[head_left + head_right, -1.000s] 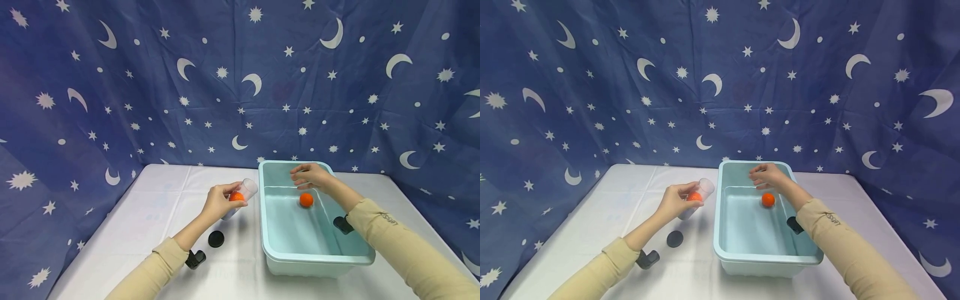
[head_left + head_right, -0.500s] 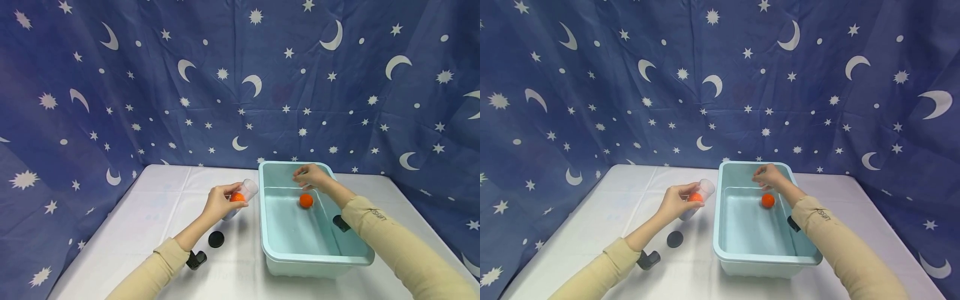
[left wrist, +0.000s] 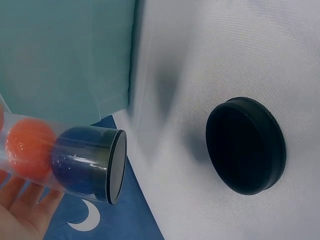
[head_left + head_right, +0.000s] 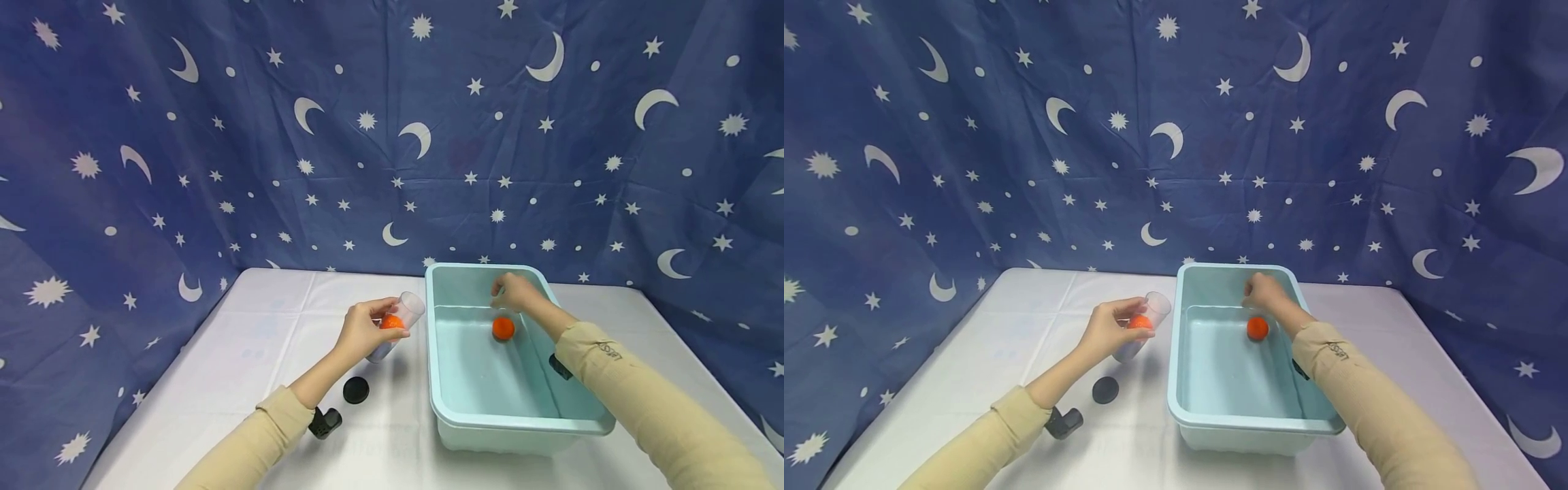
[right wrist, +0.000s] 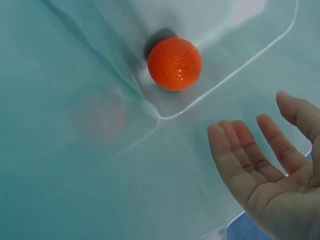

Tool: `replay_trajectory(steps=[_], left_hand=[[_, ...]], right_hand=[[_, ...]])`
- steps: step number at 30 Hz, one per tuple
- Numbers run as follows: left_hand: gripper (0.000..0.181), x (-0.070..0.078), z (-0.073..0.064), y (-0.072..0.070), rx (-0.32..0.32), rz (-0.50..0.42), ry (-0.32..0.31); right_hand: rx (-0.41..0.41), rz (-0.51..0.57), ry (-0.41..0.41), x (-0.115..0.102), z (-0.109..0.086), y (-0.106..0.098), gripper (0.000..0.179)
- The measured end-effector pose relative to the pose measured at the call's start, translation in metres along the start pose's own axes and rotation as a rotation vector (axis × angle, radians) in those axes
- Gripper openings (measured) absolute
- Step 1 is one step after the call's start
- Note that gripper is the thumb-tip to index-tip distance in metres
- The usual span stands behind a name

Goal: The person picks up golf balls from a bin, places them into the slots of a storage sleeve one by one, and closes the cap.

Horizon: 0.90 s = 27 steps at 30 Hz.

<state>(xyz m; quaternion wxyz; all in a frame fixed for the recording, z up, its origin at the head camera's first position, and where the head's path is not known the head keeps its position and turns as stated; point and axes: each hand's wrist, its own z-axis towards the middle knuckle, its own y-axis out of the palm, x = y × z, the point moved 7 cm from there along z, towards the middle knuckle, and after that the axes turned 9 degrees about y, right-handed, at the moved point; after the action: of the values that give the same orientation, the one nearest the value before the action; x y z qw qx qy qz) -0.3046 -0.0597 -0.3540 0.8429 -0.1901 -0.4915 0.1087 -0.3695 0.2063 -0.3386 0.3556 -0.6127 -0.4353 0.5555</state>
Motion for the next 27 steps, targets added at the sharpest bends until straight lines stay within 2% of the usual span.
replay_trajectory(steps=[4, 10, 18, 27], left_hand=[[0.055, 0.000, 0.000, -0.001, 0.008, -0.003, 0.009], [0.055, -0.001, -0.001, -0.002, 0.016, -0.009, 0.016], [0.054, -0.001, -0.002, -0.001, 0.024, 0.001, 0.011], [0.054, -0.002, -0.003, 0.000, 0.019, 0.002, 0.005]], right_hand=[[-0.005, -0.076, -0.036, -0.003, 0.002, 0.004, 0.023], [-0.021, -0.135, -0.046, -0.004, 0.005, 0.011, 0.023], [-0.021, -0.159, -0.003, 0.002, 0.010, 0.020, 0.017], [-0.034, -0.240, -0.013, 0.008, 0.015, 0.034, 0.009]])
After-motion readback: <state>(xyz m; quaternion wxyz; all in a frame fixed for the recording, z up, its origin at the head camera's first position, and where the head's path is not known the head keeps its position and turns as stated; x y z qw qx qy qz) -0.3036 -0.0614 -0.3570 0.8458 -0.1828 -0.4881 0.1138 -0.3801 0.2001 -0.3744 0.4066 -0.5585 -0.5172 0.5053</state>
